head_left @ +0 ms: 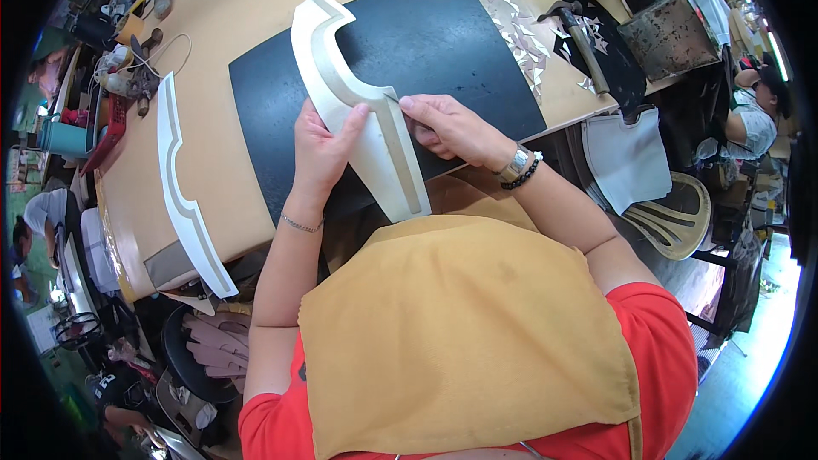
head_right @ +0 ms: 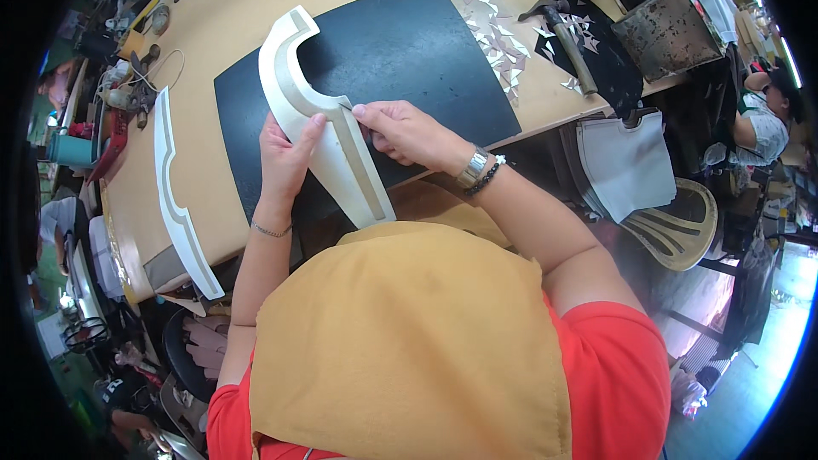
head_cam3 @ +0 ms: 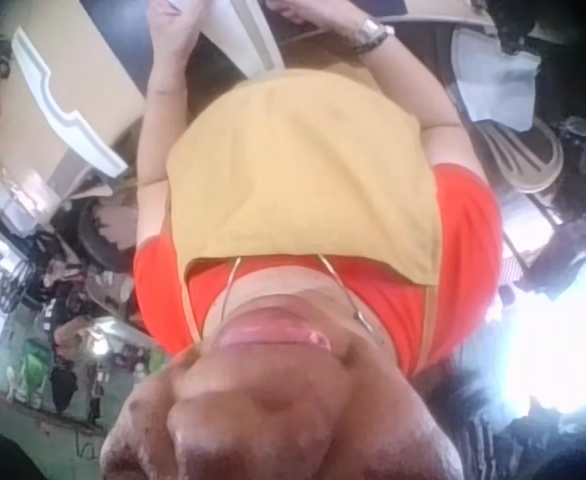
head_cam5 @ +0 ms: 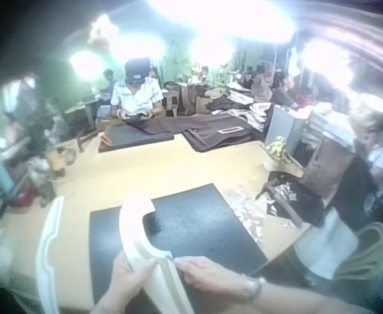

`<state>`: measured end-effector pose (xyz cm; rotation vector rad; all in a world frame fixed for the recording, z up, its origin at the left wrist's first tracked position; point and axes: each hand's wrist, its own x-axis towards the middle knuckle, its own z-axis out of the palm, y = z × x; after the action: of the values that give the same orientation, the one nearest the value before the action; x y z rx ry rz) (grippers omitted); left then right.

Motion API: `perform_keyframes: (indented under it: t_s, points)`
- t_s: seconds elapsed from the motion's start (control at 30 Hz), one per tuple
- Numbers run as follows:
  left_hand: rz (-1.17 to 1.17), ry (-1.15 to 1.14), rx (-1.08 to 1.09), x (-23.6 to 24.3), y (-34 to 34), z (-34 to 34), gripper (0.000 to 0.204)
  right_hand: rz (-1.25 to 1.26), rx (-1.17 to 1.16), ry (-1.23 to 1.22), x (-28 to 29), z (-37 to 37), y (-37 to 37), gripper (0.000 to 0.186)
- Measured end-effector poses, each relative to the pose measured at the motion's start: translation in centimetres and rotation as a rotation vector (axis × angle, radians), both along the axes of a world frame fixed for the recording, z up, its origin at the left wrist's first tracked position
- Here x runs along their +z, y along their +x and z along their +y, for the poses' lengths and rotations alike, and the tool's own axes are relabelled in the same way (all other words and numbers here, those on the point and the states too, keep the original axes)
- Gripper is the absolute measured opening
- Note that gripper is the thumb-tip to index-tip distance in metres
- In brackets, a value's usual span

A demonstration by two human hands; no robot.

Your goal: The person applies adhesive to the inner edges of leather pieces using a small applicator tool, then folds the edges and hammers them flat on a workbench.

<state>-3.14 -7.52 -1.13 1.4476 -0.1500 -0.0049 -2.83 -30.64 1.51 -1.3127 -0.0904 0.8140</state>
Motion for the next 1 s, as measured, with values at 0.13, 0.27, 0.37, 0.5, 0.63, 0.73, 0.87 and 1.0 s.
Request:
perform_keyframes:
  t_s: [0.13, 0.27, 0.37, 0.5, 0.63, 0.73, 0.87, 1.0]
  points:
    - [0.003, -0.002, -0.032, 0.2, -0.2, -0.2, 0.033, 0.025, -0.028, 0.0, 0.1, 0.3, 0.1, 0.038]
    - [-0.014, -0.007, -0.022, 0.4, -0.3, -0.5, 0.033, 0.001, -0.035, -0.008, 0.2, 0.4, 0.0, 0.041]
    - [0.003, 0.03, -0.056, 0.3, -0.3, -0.3, 0.032, 0.009, -0.042, 0.015, 0.2, 0.5, 0.0, 0.041]
    - [0.002, 0.013, -0.067, 0.4, -0.6, -0.5, 0.031, 0.003, -0.048, 0.003, 0.3, 0.9, 0.3, 0.042]
    - [-0.008, 0.015, -0.043, 0.4, -0.5, -0.5, 0.034, 0.011, -0.112, 0.077, -0.5, 0.7, 0.1, 0.04]
    - [0.047, -0.14, -0.058, 0.4, -0.4, -0.2, 0.037, -0.203, -0.137, 0.041, -0.3, 1.3, -0.5, 0.037]
    - [0.246, -0.753, -0.216, 0.6, 0.7, 1.6, 0.048, -0.203, 0.092, -0.038, -0.2, 0.1, -0.3, 0.039]
    - [0.409, -0.835, -0.033, -0.6, 2.0, 3.2, 0.048, -0.094, 0.162, -0.33, 2.3, -3.3, 1.8, 0.033]
